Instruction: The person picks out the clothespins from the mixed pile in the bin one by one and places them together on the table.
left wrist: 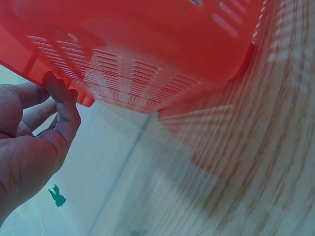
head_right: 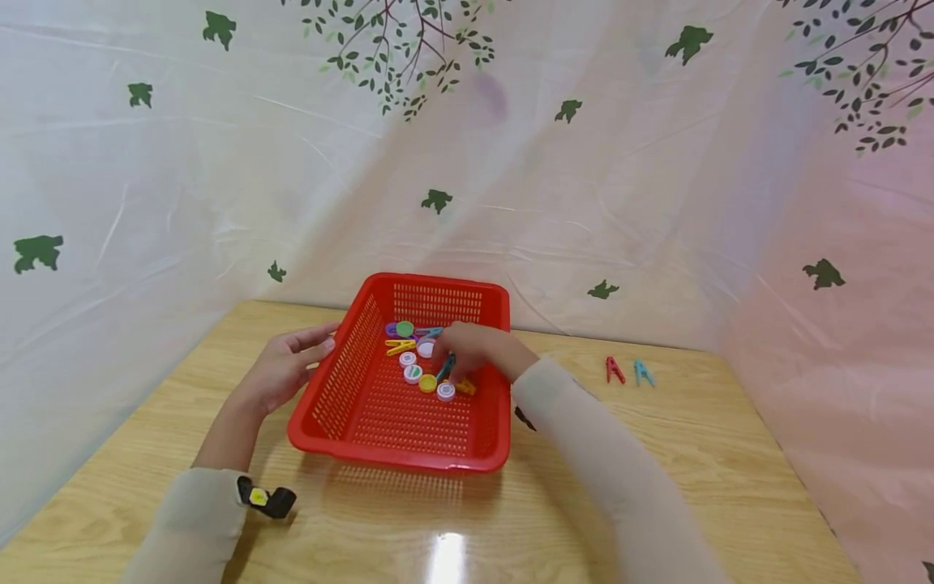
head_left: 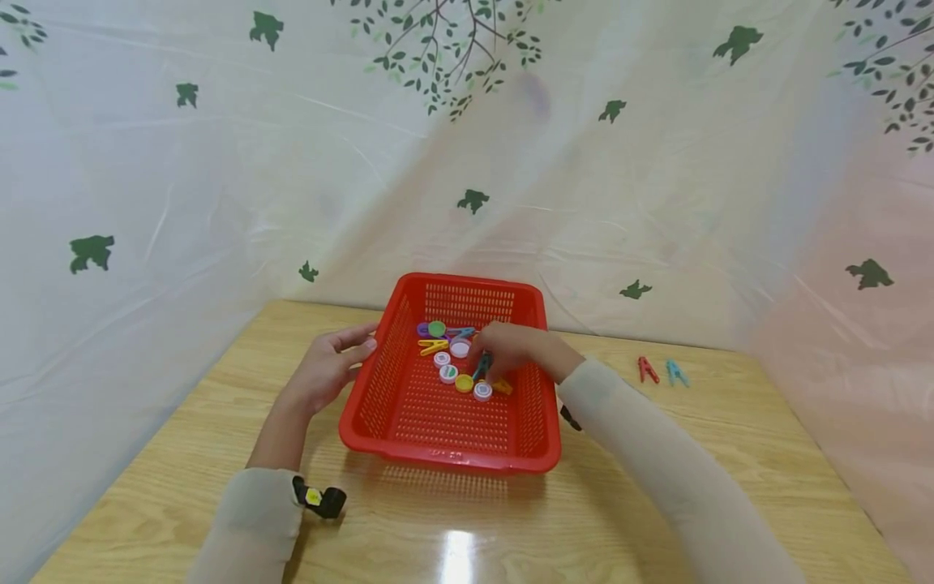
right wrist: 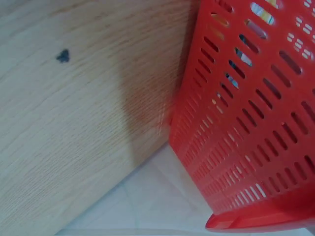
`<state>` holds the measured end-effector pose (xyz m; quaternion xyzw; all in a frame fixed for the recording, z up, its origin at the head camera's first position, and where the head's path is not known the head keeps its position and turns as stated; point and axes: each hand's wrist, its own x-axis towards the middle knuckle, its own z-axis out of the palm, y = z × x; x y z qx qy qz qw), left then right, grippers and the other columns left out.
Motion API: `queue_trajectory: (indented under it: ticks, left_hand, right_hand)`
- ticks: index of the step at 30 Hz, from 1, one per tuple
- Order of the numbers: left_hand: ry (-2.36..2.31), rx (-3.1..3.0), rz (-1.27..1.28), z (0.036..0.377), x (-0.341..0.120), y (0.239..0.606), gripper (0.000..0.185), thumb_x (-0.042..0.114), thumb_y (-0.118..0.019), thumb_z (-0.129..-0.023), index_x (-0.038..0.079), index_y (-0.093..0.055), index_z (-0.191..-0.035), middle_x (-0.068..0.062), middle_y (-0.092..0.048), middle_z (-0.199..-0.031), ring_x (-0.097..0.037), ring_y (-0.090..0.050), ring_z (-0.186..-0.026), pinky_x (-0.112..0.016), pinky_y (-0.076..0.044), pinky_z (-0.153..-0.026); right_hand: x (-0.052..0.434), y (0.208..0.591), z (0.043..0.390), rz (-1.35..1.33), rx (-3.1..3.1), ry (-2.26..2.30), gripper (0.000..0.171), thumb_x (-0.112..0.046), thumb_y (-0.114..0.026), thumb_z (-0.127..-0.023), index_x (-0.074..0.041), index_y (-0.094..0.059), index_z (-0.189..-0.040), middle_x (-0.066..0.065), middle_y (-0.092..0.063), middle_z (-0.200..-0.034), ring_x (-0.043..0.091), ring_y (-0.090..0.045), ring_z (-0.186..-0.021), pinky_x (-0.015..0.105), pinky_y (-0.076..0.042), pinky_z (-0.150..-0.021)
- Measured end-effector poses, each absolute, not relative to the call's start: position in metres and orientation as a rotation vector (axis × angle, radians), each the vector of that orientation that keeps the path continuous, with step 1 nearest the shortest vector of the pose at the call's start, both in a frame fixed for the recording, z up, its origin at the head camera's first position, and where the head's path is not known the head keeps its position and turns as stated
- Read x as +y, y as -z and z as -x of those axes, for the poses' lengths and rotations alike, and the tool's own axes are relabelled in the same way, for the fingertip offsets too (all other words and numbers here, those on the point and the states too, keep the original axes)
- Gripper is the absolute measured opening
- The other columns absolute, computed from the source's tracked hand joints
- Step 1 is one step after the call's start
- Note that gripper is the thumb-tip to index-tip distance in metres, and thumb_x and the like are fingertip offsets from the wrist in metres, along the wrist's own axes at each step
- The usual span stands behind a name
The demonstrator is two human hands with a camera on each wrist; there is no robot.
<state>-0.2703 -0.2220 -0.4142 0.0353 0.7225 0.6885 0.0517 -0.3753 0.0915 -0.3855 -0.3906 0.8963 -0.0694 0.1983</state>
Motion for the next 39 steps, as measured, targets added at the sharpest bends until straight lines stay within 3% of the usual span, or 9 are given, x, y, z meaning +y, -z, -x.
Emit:
queue_trajectory:
  ticks: [11, 16, 20, 30, 34, 39]
  left_hand:
    - [-2.104, 2.189, -0.104, 0.2714, -0.2234, 0.4154, 0.049, 0.022, -0.063, -0.103, 0.013, -0.053, -0.15, -0.013, -0.055, -0.146, -0.031, -0.06, -0.125, -0.036, -0.057, -0.094]
    - [-2.118, 2.18, -0.104, 0.2719, -0.2234, 0.4164, 0.047, 0.02, -0.062, -0.103, 0.012, -0.054, -0.149, -0.013, -0.055, -0.144, -0.032, -0.06, -0.124, -0.037, -0.058, -0.094]
    - [-2.108, 2.195, -0.11, 0.2717, -0.2232, 0.4169, 0.048, 0.021, -0.063, -0.103, 0.013, -0.054, -0.15, -0.013, -0.055, -0.145, -0.031, -0.06, -0.124, -0.037, -0.057, -0.095]
    - [-2.105, 2.2, -0.122, 0.2732, -0.2229, 0.4164, 0.047, 0.021, -0.063, -0.103, 0.013, -0.054, -0.149, -0.013, -0.055, -0.145, -0.033, -0.06, -0.124, -0.037, -0.058, -0.094]
    - [-2.099, 2.205, -0.117, 0.2721, -0.223, 0.416, 0.049, 0.022, -0.063, -0.103, 0.014, -0.054, -0.15, -0.013, -0.055, -0.146, -0.033, -0.06, -0.126, -0.038, -0.057, -0.095]
    - [-2.102, 2.202, -0.113, 0.2716, -0.2231, 0.4163, 0.049, 0.022, -0.063, -0.103, 0.015, -0.054, -0.15, -0.011, -0.055, -0.147, -0.033, -0.06, -0.126, -0.038, -0.057, -0.095]
  right_hand:
    - [0.0891, 0.3893, 0.3667, 1.231, 2.477, 0.231, 0.043, -0.028, -0.086, -0.085, -0.026, -0.074, -0.126, -0.008, -0.07, -0.12, 0.016, -0.064, -0.105, 0.032, -0.055, -0.097]
    - [0.0884, 0.3897, 0.3678, 1.161, 2.577, 0.148, 0.048, -0.037, -0.082, -0.088, -0.02, -0.071, -0.131, -0.005, -0.071, -0.109, 0.015, -0.063, -0.093, 0.03, -0.055, -0.087]
    - [0.0881, 0.3904, 0.3683, 1.093, 2.576, 0.091, 0.049, -0.043, -0.08, -0.089, -0.022, -0.071, -0.132, -0.008, -0.07, -0.101, 0.012, -0.062, -0.09, 0.029, -0.055, -0.087]
    - [0.0886, 0.3939, 0.3698, 1.195, 2.459, 0.149, 0.043, -0.037, -0.08, -0.089, -0.033, -0.071, -0.131, -0.014, -0.067, -0.122, 0.009, -0.06, -0.103, 0.033, -0.053, -0.101]
    - [0.0888, 0.3943, 0.3701, 1.239, 2.413, 0.194, 0.042, -0.034, -0.081, -0.09, -0.033, -0.072, -0.13, -0.017, -0.068, -0.122, 0.007, -0.062, -0.105, 0.033, -0.052, -0.102]
    - [0.0877, 0.3932, 0.3699, 1.281, 2.449, 0.196, 0.038, -0.033, -0.077, -0.093, -0.026, -0.072, -0.13, -0.012, -0.071, -0.117, 0.008, -0.063, -0.098, 0.03, -0.054, -0.096]
